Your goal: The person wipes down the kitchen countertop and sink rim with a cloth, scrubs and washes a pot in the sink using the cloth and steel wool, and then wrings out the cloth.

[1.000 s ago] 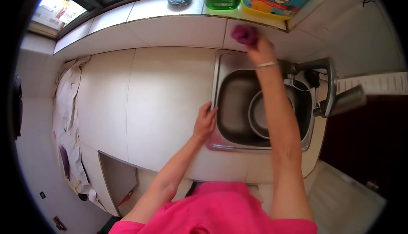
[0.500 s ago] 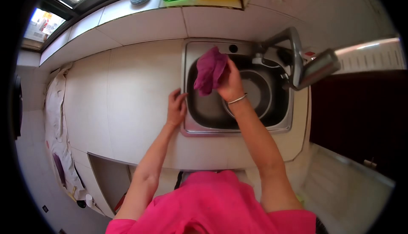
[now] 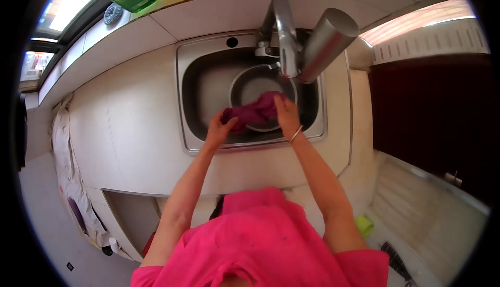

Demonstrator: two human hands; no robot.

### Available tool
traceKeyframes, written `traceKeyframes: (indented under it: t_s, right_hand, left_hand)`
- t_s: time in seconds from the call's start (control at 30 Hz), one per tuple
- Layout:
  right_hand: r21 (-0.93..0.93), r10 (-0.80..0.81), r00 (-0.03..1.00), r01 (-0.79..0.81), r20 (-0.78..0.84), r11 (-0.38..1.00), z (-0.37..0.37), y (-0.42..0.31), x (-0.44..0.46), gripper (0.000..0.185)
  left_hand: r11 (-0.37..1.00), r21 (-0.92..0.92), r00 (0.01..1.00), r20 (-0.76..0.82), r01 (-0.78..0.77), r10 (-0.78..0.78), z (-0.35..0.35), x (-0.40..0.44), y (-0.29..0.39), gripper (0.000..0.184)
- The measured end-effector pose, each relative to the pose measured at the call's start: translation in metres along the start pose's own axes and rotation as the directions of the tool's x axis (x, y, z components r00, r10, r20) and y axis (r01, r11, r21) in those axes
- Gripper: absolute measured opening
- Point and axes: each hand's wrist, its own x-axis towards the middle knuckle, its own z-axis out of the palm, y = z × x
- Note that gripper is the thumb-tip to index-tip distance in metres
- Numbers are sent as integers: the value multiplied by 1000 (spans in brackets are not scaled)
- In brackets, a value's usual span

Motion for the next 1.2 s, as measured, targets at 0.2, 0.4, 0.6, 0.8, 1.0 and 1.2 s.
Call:
traceKeyframes:
  t_s: [0.2,0.4,0.6,0.8,1.0,1.2]
  right_hand:
    - [-512,-192,974,105,-120,852,-45,62,52,31]
    - [-798,-229,971,194,72,570,-20,139,102,41]
    - [-778,-93,923,366,372,510,16,216,106,40]
    - [-818,-342,898,408,278,407,18,161,108,34]
    - [-158,-92,946,147,310,976,41,67,32,26]
    - [-392,-87,996,93,32,915,65,54,38,24]
  left_hand:
    - [991,127,971,-236,53,-21,24,42,-26,32]
    - [947,67,941,-156,314,-301,29,76,-69,63]
    - [813,-205,825,-38,546,-564,45,75,-33,76]
    - [735,-301,782,66,608,-620,46,89,-62,87]
    - [521,-711,828,156,472,-538,37,114,-122,56]
    - [583,-796,943,-47,163,-328,78,93,-107,21]
